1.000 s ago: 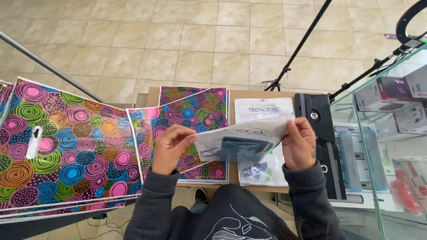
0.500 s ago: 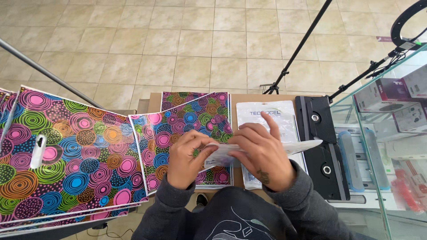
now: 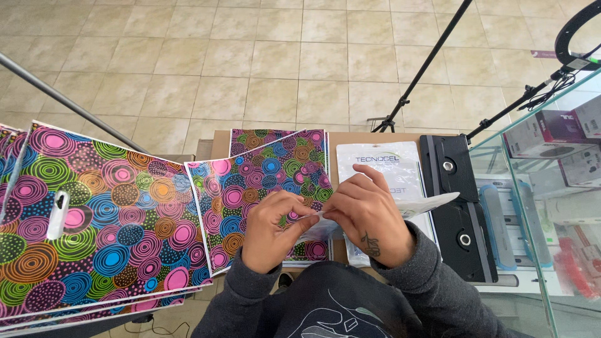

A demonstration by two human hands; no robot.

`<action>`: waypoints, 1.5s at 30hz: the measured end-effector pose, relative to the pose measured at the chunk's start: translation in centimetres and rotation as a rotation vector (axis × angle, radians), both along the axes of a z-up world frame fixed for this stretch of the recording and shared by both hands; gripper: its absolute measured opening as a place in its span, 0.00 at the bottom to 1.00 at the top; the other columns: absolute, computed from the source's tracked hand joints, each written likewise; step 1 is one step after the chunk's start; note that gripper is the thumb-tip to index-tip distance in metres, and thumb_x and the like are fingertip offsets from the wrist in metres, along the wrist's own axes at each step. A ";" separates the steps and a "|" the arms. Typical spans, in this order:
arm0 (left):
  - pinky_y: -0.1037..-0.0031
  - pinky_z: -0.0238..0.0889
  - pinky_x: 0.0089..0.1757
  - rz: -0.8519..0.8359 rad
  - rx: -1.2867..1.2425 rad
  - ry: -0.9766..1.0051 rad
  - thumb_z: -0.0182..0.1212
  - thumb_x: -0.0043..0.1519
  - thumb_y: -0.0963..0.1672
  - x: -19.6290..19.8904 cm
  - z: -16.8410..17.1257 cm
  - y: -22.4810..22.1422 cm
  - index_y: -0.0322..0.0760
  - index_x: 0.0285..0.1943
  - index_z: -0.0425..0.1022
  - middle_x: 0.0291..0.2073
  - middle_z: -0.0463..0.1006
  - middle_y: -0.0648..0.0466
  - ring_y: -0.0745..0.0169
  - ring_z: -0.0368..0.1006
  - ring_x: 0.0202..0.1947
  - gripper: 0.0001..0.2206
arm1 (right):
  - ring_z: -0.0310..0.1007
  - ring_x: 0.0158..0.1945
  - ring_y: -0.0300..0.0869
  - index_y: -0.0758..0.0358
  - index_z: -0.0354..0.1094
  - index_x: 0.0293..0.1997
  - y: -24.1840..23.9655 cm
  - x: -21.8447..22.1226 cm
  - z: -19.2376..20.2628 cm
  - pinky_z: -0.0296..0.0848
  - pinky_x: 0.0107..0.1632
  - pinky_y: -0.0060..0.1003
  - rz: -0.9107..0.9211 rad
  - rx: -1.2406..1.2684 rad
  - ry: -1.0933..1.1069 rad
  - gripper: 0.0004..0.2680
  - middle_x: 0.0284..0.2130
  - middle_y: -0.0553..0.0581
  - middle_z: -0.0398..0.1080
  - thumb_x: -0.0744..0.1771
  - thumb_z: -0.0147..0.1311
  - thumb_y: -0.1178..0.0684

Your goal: The person places tablet cases and screen protectors into colorful patterned gift bags, handling one item at a time and sliding them into the bags.

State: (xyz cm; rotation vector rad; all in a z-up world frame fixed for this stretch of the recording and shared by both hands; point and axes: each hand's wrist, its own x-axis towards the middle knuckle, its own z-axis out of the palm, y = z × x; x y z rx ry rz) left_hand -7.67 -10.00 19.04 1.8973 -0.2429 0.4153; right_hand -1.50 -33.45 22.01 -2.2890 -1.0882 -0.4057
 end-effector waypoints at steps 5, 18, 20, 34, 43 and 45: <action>0.53 0.78 0.47 -0.003 0.002 0.008 0.85 0.62 0.46 0.1 -0.6 0.0 0.45 0.39 0.94 0.33 0.89 0.47 0.31 0.88 0.43 0.05 | 0.77 0.41 0.44 0.49 0.81 0.34 0.2 0.3 -0.6 0.67 0.77 0.57 -0.004 0.023 0.034 0.07 0.26 0.46 0.74 0.69 0.74 0.46; 0.51 0.78 0.49 -0.164 -0.084 0.081 0.89 0.56 0.48 0.6 0.5 0.3 0.44 0.50 0.94 0.38 0.91 0.47 0.35 0.90 0.49 0.15 | 0.81 0.47 0.45 0.49 0.78 0.39 -2.6 0.3 0.2 0.60 0.81 0.66 -0.028 -0.135 -0.053 0.07 0.34 0.47 0.79 0.72 0.67 0.44; 0.57 0.79 0.46 -0.141 -0.055 0.096 0.87 0.60 0.46 0.9 0.4 -0.9 0.44 0.44 0.94 0.35 0.91 0.50 0.39 0.90 0.43 0.08 | 0.80 0.45 0.48 0.53 0.75 0.39 -2.2 0.6 -1.2 0.61 0.81 0.67 0.022 -0.135 -0.148 0.10 0.32 0.51 0.75 0.73 0.66 0.43; 0.64 0.80 0.42 -0.073 0.063 0.111 0.86 0.60 0.47 1.3 0.2 0.1 0.47 0.41 0.96 0.33 0.90 0.53 0.52 0.88 0.38 0.06 | 0.79 0.50 0.46 0.52 0.77 0.40 -4.6 1.5 0.9 0.59 0.81 0.66 0.037 -0.150 -0.141 0.07 0.35 0.47 0.76 0.74 0.64 0.46; 0.53 0.71 0.48 -0.103 0.764 -0.025 0.81 0.63 0.55 2.0 4.3 -2.3 0.55 0.59 0.90 0.48 0.90 0.62 0.51 0.82 0.49 0.18 | 0.72 0.40 0.50 0.58 0.71 0.43 -3.9 1.8 0.5 0.62 0.80 0.63 0.105 -0.227 -0.231 0.08 0.32 0.50 0.66 0.77 0.58 0.51; 0.53 0.70 0.45 -0.116 0.869 -0.020 0.81 0.62 0.53 2.4 3.8 -3.1 0.56 0.53 0.91 0.42 0.89 0.62 0.48 0.82 0.44 0.12 | 0.72 0.40 0.49 0.58 0.71 0.42 -4.2 1.6 0.7 0.62 0.80 0.63 0.110 -0.222 -0.249 0.08 0.31 0.51 0.65 0.77 0.59 0.51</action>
